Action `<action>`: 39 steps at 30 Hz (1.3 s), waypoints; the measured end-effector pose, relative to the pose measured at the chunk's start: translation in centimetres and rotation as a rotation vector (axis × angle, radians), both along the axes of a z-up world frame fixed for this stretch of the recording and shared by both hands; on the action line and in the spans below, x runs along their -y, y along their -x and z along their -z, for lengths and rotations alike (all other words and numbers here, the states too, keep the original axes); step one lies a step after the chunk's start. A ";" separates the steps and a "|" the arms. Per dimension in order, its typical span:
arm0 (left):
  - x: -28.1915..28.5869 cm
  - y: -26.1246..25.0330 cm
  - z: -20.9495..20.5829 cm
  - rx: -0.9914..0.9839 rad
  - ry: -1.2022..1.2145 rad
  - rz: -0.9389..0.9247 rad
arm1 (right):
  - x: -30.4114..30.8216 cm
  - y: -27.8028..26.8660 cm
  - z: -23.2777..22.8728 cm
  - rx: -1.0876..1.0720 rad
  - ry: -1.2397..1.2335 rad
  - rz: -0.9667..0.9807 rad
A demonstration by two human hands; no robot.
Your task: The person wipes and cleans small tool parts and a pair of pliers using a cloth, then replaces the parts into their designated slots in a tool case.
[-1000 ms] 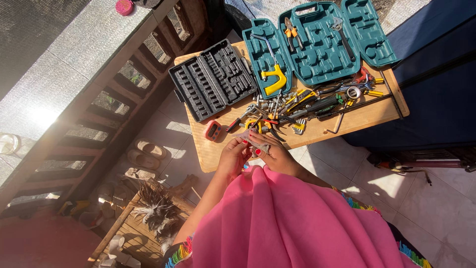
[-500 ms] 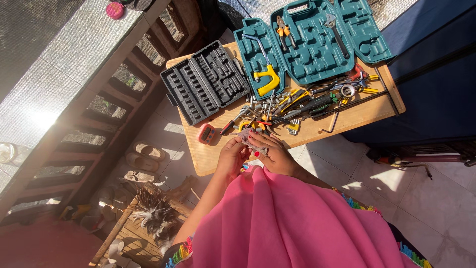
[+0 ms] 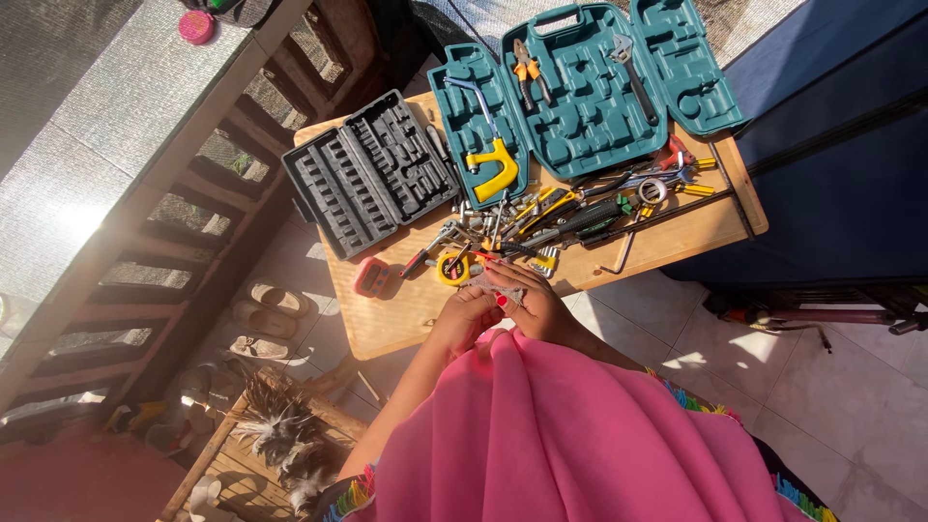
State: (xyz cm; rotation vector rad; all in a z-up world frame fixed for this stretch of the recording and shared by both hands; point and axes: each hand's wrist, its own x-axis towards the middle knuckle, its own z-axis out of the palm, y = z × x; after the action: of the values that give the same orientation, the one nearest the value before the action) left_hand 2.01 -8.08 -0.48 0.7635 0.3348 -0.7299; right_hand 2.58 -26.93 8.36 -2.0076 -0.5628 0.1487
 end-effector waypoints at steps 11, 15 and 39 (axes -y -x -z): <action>7.1 -3.8 1.9 -0.070 -0.089 -0.133 | 6.2 -2.0 2.1 -0.067 0.017 0.076; 10.4 -4.5 1.5 -0.022 -0.104 0.035 | 9.4 -4.1 2.6 -0.002 0.053 0.069; 13.1 -12.0 2.1 0.086 -0.037 -0.355 | 14.0 -14.7 2.7 0.069 -0.018 -0.268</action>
State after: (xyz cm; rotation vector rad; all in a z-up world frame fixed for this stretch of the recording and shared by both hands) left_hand 14.01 -21.21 -2.54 0.7435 0.3937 -0.3569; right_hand 17.24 -40.89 5.64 -1.9189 -0.8738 0.2367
